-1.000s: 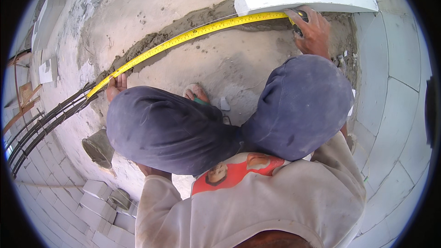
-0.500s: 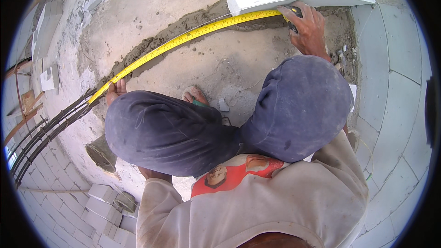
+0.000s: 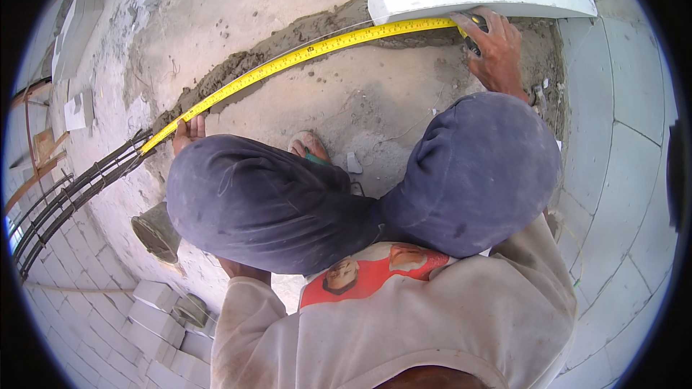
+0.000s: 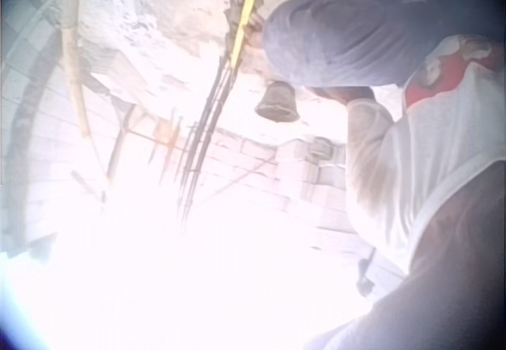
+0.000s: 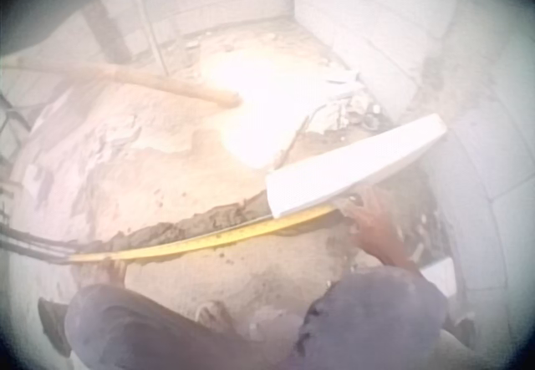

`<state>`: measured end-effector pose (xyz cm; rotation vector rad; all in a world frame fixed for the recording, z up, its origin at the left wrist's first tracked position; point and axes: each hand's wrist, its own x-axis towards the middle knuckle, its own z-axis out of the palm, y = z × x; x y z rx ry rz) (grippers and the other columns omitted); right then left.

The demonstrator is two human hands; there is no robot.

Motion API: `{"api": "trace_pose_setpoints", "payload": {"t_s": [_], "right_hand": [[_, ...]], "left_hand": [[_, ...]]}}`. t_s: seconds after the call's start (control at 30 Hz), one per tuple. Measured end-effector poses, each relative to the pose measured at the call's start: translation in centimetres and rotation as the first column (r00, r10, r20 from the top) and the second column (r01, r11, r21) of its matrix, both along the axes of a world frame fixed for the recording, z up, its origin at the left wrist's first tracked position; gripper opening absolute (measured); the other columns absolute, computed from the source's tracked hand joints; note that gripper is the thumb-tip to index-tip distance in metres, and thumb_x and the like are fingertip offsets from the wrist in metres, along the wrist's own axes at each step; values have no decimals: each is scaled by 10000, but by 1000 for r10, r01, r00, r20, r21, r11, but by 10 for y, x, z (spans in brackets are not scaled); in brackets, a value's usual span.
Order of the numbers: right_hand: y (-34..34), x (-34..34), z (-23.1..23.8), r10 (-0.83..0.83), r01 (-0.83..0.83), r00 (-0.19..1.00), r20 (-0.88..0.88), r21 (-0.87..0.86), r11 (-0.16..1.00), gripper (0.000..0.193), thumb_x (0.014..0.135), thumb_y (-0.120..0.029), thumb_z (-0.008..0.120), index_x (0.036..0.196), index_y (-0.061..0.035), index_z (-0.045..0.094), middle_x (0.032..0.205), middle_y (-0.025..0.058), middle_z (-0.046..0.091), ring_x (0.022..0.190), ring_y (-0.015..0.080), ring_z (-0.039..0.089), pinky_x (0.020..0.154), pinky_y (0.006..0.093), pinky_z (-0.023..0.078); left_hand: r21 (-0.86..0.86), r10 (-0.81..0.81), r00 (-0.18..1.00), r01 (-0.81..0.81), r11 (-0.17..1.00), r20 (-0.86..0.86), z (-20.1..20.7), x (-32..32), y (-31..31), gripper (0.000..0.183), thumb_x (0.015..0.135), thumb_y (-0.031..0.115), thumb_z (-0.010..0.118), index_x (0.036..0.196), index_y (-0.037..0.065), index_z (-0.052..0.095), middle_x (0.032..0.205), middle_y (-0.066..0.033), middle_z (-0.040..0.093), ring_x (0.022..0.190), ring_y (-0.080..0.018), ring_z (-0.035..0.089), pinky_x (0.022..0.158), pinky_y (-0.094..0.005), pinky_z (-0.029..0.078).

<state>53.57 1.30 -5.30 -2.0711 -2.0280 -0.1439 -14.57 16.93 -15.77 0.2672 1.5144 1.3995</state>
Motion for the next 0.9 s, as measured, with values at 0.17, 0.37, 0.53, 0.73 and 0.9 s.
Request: {"api": "trace_pose_setpoints", "payload": {"t_s": [0.17,0.37,0.53,0.73,0.9], "right_hand": [[3,5,4,-4,4,1000,8,-44,999,759,696,0,884,1368,-269,654,1375,84,594,1315,319,551,1127,537,407],[8,0,17,80,-78,997,3,-197,977,767,650,56,825,1327,-219,590,1376,69,582,1345,343,511,1090,522,422],[-16,1,-7,128,-187,977,-169,-408,893,751,641,76,780,1309,-173,542,1320,106,548,1313,372,497,1032,546,408],[-34,-17,-67,250,-310,950,-185,-624,717,906,603,-97,840,1434,-136,478,1456,195,474,1399,438,428,1087,562,392],[-28,-79,-61,272,-323,946,-178,-610,724,779,688,-167,840,1401,-188,528,1418,130,488,1392,380,447,1052,643,392]], "left_hand": [[-46,43,999,-45,998,-29,28,35,-6,244,1074,171,608,1164,-57,610,1080,-184,715,999,-279,754,937,-377,671],[48,107,992,-104,993,-67,33,53,-27,233,1069,133,590,1177,-73,597,1070,-203,717,943,-288,764,866,-383,674],[135,52,996,-61,989,68,45,74,-74,240,1092,200,570,1171,-22,619,1040,-191,739,889,-265,763,795,-402,662],[95,-233,966,223,970,109,38,143,-122,320,1094,252,589,1265,-18,610,1109,-160,738,960,-265,752,875,-385,630],[28,-558,780,575,817,283,18,184,-152,392,1093,281,592,1351,-13,574,1233,-168,703,1073,-272,724,958,-388,592]]}}
